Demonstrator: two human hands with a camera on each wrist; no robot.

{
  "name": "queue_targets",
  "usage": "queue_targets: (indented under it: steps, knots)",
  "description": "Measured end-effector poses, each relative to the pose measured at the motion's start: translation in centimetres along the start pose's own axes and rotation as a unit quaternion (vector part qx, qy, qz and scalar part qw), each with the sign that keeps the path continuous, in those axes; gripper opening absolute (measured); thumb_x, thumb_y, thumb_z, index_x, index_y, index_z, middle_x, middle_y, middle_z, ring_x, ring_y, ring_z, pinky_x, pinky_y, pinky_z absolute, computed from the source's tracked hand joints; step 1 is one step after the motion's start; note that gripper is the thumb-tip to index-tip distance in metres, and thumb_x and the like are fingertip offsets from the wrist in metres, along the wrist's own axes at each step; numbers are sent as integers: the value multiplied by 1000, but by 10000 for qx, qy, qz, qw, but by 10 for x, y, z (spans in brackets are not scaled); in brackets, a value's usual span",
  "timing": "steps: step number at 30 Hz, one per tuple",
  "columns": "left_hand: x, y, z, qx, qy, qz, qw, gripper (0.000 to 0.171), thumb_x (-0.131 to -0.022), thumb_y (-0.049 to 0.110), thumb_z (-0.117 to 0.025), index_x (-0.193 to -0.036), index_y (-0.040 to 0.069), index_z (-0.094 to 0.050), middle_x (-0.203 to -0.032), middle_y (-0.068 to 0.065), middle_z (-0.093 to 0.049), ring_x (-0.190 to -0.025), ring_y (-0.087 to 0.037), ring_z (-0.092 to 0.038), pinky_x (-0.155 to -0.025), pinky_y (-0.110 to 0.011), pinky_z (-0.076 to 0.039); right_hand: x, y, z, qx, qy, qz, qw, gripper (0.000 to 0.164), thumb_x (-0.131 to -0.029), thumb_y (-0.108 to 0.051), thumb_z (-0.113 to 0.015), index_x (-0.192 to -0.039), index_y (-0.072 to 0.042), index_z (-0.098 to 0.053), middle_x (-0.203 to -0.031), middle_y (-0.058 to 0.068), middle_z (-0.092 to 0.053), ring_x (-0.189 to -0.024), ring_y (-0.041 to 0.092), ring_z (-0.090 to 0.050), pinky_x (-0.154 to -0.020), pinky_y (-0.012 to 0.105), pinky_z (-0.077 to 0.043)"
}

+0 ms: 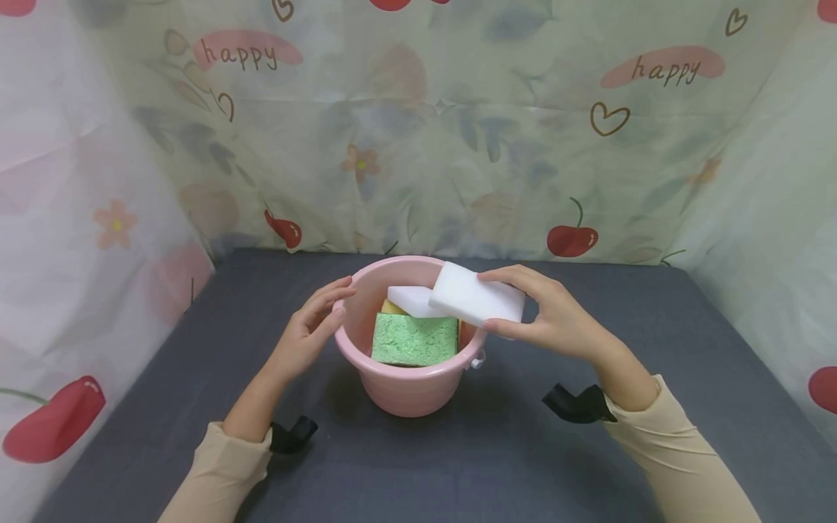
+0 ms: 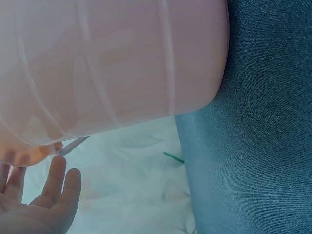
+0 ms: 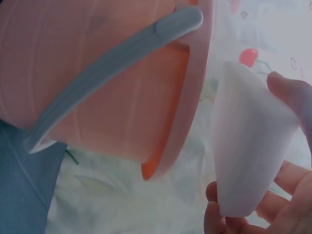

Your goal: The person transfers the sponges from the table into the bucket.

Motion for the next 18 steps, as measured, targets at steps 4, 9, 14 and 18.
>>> queue_targets:
  steps: [4,9,14,18]
  knots:
    - [0,0,0,13,0,17,10000,36,-97,12,-46,-133,6,-48,-151,-8,-33,-140,-28,-30,-108,-57,-28,-3,-5,-3,-87,-22,59,9999,51,-75,-13,-76,-122,-13,-58,-119,1,-60,-101,7,-53,-82,20,-44]
    - [0,0,0,14,3,17,10000,36,-97,13,-46,-132,6,-48,-151,-8,-33,-140,-28,-29,-108,-57,-28,-6,-10,-9,-163,-90,162,9997,48,-76,-13,-76,-121,-12,-58,-118,1,-60,-102,8,-52,-85,22,-44]
    - [0,0,0,17,-3,10,10000,36,-97,13,-46,-132,6,-48,-151,-8,-32,-140,-28,-29,-108,-57,-28,-9,-16,-15,-261,-182,210,9993,48,-76,-14,-76,-120,-14,-59,-118,0,-59,-103,8,-50,-83,26,-45]
    - [0,0,0,-2,-9,-14,10000,36,-97,13,-46,-132,6,-48,-151,-8,-33,-140,-28,-29,-108,-57,-28,-11,-21,-20,-334,-274,251,9988,49,-76,-15,-76,-121,-14,-58,-118,1,-58,-103,10,-50,-83,27,-46]
Point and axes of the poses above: each hand's wrist, its own x-axis away from the middle knuckle, its own z-axis out of the back of the hand, y = z × x, the point moved 7 cm from there along -x, towards the middle knuckle
